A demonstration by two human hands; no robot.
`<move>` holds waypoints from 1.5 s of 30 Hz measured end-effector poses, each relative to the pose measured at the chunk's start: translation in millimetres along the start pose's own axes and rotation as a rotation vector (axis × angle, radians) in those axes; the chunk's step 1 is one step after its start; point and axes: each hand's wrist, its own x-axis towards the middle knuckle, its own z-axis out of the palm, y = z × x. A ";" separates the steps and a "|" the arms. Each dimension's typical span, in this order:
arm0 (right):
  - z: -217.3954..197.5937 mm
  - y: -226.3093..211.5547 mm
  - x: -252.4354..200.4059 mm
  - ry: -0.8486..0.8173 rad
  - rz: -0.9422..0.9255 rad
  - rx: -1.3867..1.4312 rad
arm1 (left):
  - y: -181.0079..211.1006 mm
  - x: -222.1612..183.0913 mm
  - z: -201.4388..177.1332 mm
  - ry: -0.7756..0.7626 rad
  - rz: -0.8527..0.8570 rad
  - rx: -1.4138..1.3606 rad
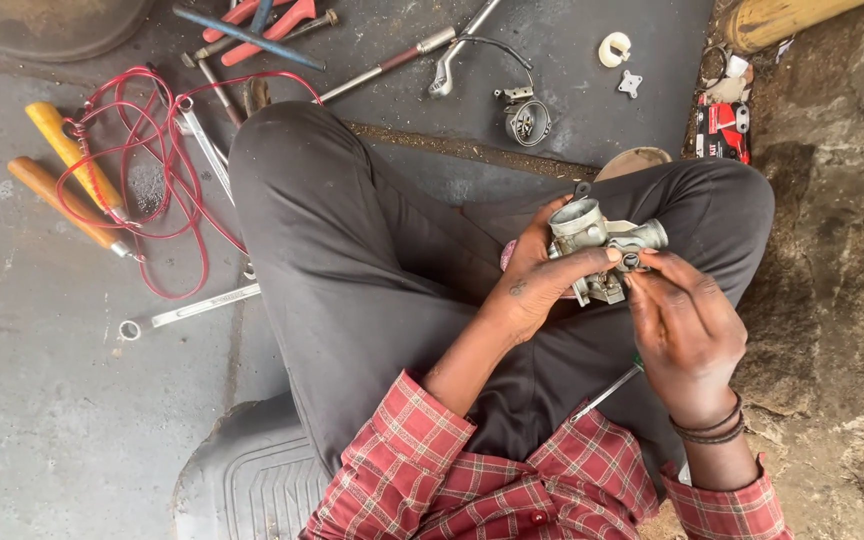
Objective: Disassembling and inspecting the components of a motorcycle carburetor.
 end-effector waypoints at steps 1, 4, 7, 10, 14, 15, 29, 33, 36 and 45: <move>-0.7 -0.3 -0.3 0.012 0.031 0.031 | 1.1 -0.1 0.7 0.004 -0.002 0.006; -2.4 1.2 -0.3 0.021 0.086 0.088 | 4.4 -1.1 3.7 0.003 0.001 0.026; -5.1 -2.4 5.4 0.009 0.193 0.189 | 5.1 -1.4 4.3 0.002 -0.004 0.043; -7.4 -5.3 9.2 -0.001 0.243 0.235 | 4.6 -1.5 3.3 -0.013 -0.005 0.044; -9.2 -9.1 14.0 -0.027 0.270 0.300 | -3.0 1.4 1.1 -0.018 0.027 0.039; -10.7 -8.9 12.0 -0.026 0.271 0.301 | -9.1 -0.2 1.9 -0.019 0.027 0.040; -2.9 -10.5 18.0 0.017 0.262 0.187 | -11.3 5.6 -5.9 0.071 -0.005 0.059; 2.5 -10.0 14.6 0.005 0.294 0.227 | -2.7 5.8 -2.6 0.132 -0.039 0.071; 4.7 -10.8 14.2 0.020 0.286 0.240 | 2.9 5.3 0.6 0.143 -0.053 0.095; 13.4 -6.2 19.0 0.049 0.281 0.236 | 4.0 6.4 0.7 0.192 -0.030 0.027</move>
